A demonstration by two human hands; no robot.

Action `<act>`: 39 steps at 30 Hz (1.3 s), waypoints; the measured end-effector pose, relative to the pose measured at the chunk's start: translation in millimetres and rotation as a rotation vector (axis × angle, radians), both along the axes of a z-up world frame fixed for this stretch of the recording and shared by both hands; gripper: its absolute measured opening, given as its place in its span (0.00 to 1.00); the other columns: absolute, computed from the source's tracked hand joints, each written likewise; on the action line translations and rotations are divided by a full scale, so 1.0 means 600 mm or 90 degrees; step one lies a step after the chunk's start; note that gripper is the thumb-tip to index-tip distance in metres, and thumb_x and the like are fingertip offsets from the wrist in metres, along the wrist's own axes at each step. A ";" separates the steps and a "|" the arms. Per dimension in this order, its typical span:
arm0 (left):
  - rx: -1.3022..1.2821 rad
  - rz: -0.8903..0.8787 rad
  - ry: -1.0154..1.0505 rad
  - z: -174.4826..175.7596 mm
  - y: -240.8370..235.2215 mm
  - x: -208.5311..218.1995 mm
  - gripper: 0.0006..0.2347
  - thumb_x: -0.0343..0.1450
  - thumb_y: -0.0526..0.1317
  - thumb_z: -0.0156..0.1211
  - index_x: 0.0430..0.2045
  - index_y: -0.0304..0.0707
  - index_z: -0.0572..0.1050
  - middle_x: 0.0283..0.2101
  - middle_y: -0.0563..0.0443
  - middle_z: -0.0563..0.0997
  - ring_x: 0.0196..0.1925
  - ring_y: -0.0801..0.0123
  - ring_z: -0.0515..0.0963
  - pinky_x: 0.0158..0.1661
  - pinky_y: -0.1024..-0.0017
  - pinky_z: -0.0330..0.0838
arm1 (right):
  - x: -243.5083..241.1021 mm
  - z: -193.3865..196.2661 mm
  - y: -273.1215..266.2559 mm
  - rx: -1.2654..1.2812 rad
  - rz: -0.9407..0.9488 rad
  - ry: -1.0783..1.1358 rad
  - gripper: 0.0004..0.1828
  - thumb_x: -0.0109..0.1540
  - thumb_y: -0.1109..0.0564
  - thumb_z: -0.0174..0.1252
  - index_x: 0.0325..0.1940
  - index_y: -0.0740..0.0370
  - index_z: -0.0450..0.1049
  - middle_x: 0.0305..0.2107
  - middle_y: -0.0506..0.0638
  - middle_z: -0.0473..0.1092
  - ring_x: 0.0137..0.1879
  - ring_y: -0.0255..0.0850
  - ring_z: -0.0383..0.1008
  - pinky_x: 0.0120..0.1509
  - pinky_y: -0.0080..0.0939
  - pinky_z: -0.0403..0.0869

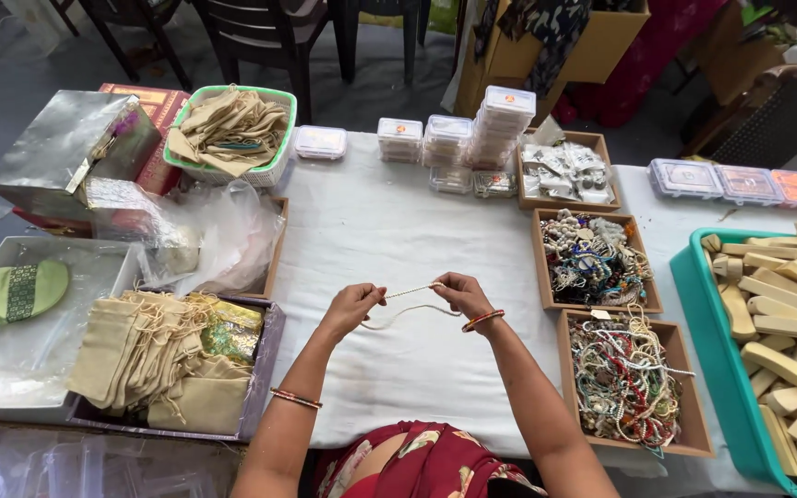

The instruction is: The person is packaging necklaces and other jewelry items into small cloth bags and plastic boxes.

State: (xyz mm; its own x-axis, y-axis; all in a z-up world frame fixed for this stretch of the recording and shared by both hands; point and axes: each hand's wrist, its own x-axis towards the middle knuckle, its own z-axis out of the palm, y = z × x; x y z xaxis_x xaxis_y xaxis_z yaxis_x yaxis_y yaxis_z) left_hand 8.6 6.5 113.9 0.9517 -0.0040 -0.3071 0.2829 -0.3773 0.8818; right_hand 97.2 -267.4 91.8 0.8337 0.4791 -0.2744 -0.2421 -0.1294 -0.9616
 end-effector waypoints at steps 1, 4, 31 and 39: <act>-0.001 -0.001 -0.004 -0.043 -0.005 0.010 0.19 0.79 0.52 0.57 0.36 0.31 0.84 0.24 0.55 0.76 0.27 0.78 0.72 0.32 0.74 0.75 | -0.011 -0.003 0.000 -0.001 -0.001 -0.004 0.11 0.67 0.54 0.60 0.47 0.63 0.80 0.23 0.39 0.65 0.26 0.28 0.55 0.29 0.31 0.58; -0.523 0.187 0.045 -0.089 -0.034 0.035 0.17 0.81 0.52 0.58 0.41 0.33 0.76 0.31 0.58 0.78 0.30 0.76 0.74 0.40 0.68 0.79 | -0.036 -0.005 0.010 -0.079 -0.025 -0.092 0.11 0.64 0.54 0.65 0.42 0.67 0.79 0.25 0.41 0.71 0.29 0.29 0.62 0.31 0.32 0.60; 0.193 0.077 -0.276 -0.017 -0.105 0.023 0.15 0.68 0.38 0.56 0.48 0.37 0.79 0.36 0.53 0.81 0.38 0.59 0.75 0.39 0.58 0.72 | -0.064 -0.058 0.045 0.166 -0.093 -0.052 0.08 0.59 0.63 0.68 0.39 0.63 0.75 0.29 0.46 0.75 0.31 0.30 0.73 0.35 0.33 0.73; -0.395 0.112 0.089 0.011 -0.119 0.007 0.11 0.74 0.43 0.64 0.41 0.32 0.80 0.31 0.56 0.82 0.29 0.81 0.71 0.32 0.78 0.62 | -0.046 -0.059 0.028 0.335 -0.146 0.008 0.06 0.62 0.66 0.65 0.41 0.63 0.75 0.33 0.50 0.77 0.35 0.33 0.76 0.40 0.35 0.75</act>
State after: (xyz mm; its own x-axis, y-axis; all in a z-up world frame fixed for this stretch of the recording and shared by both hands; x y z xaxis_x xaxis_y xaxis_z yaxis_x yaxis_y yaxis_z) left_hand 12.9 -65.0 120.2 0.9053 -0.0679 -0.4193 0.4223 0.2515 0.8709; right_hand 69.6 -250.7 56.7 0.9308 0.3607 -0.0588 -0.2196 0.4234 -0.8789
